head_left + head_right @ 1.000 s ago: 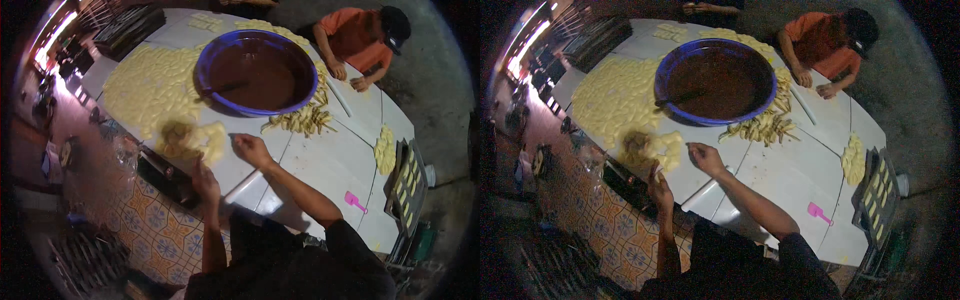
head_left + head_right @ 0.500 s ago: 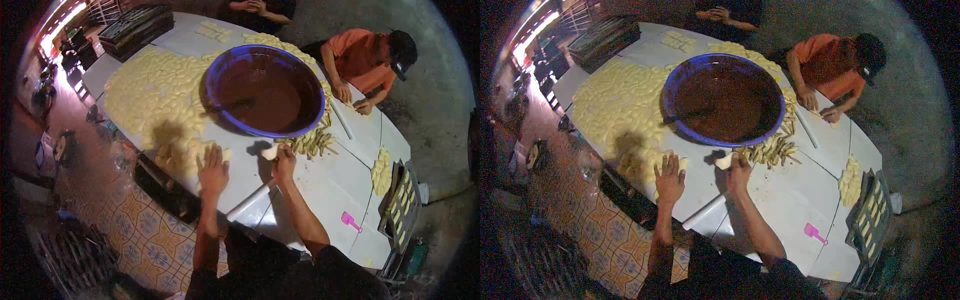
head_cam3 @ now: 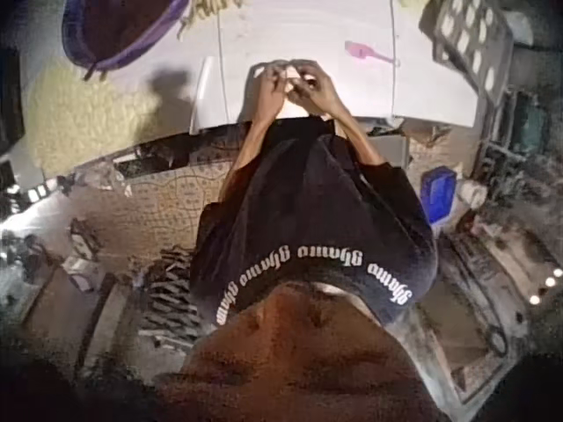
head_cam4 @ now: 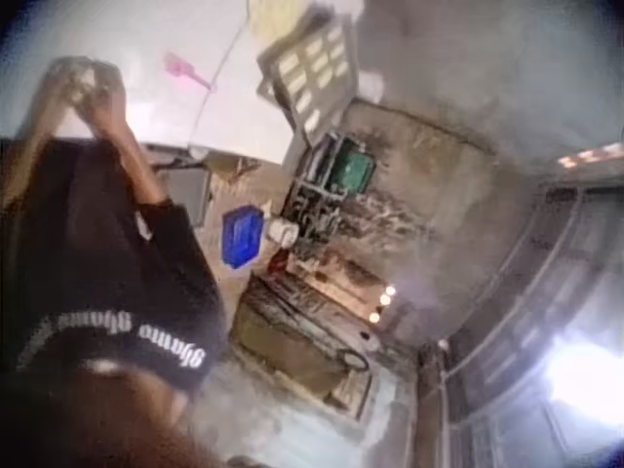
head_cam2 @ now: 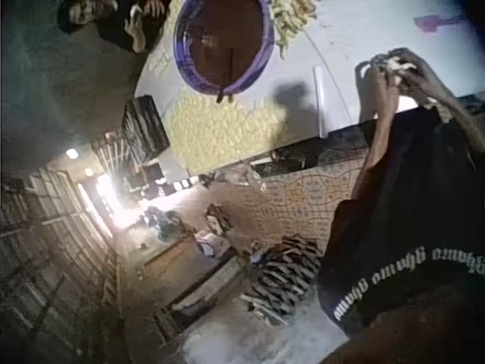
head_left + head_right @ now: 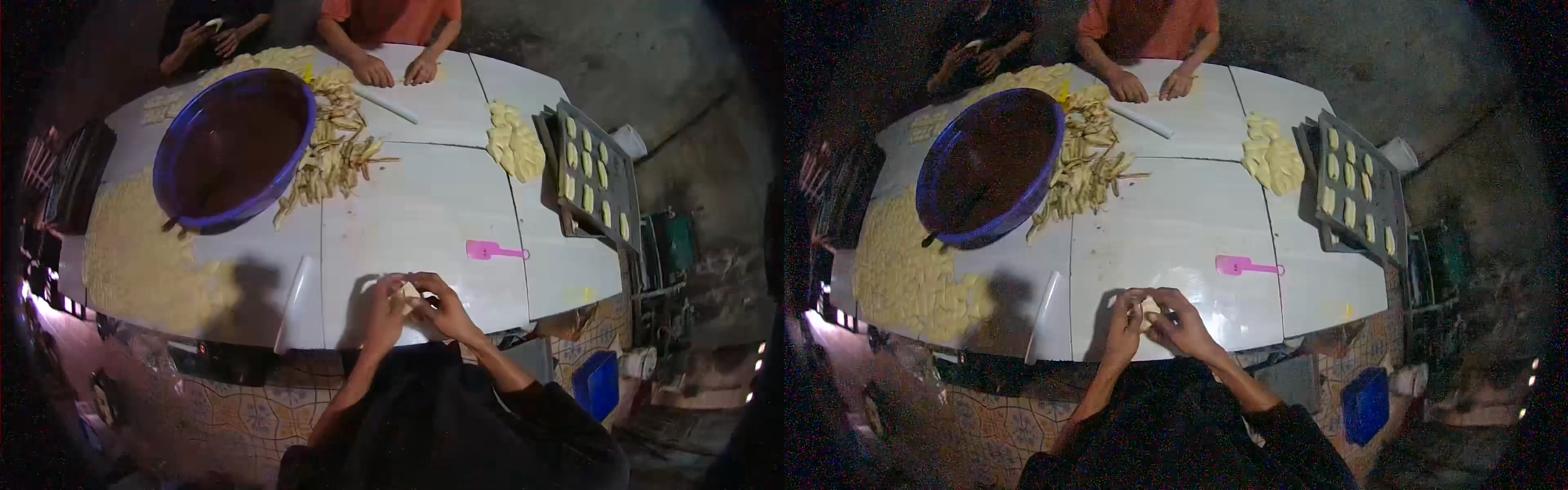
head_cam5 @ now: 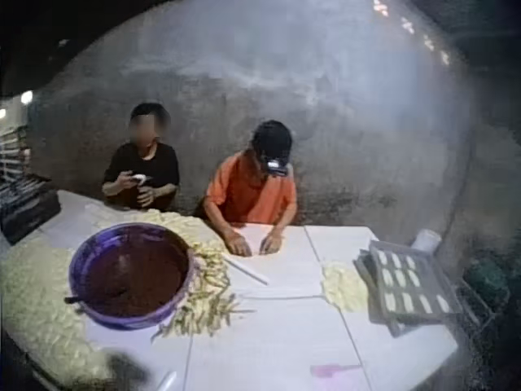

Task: The person flattens portions of dough, spreads chocolate filling over them using a spatula, adds banana slices, rolls the dough by hand, and arranges the rolled pastries onto a baking tray.

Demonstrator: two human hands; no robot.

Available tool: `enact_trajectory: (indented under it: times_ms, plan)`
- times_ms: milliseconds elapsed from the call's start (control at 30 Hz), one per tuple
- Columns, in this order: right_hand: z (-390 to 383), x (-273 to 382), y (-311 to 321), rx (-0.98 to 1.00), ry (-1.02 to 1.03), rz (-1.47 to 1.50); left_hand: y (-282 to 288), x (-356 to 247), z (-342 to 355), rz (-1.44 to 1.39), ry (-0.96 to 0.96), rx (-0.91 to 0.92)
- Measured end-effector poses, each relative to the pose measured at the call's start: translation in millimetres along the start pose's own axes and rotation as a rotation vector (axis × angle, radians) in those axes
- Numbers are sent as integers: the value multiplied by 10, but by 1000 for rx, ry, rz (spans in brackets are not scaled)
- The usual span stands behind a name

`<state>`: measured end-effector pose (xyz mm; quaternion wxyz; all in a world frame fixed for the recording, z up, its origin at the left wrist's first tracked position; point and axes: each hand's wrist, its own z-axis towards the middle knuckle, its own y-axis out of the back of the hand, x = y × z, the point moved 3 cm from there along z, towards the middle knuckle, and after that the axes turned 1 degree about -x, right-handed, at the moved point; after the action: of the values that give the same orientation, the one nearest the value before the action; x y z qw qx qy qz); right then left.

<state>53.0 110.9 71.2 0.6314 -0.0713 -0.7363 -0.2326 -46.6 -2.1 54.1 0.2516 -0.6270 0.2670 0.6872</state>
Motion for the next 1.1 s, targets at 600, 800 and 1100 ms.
enact_trajectory:
  times_ms: [600, 800, 1100]
  plan:
    - [-34, -804, 436, 50, 669, -1075, -697, 280, -163, 1192, -249, 271]
    - [-34, -797, 612, -9, 600, -1182, -421, 292, -136, 1133, -70, 198]
    - [-79, -402, 900, -31, 597, -640, 1303, 934, -802, 1149, -335, -386]
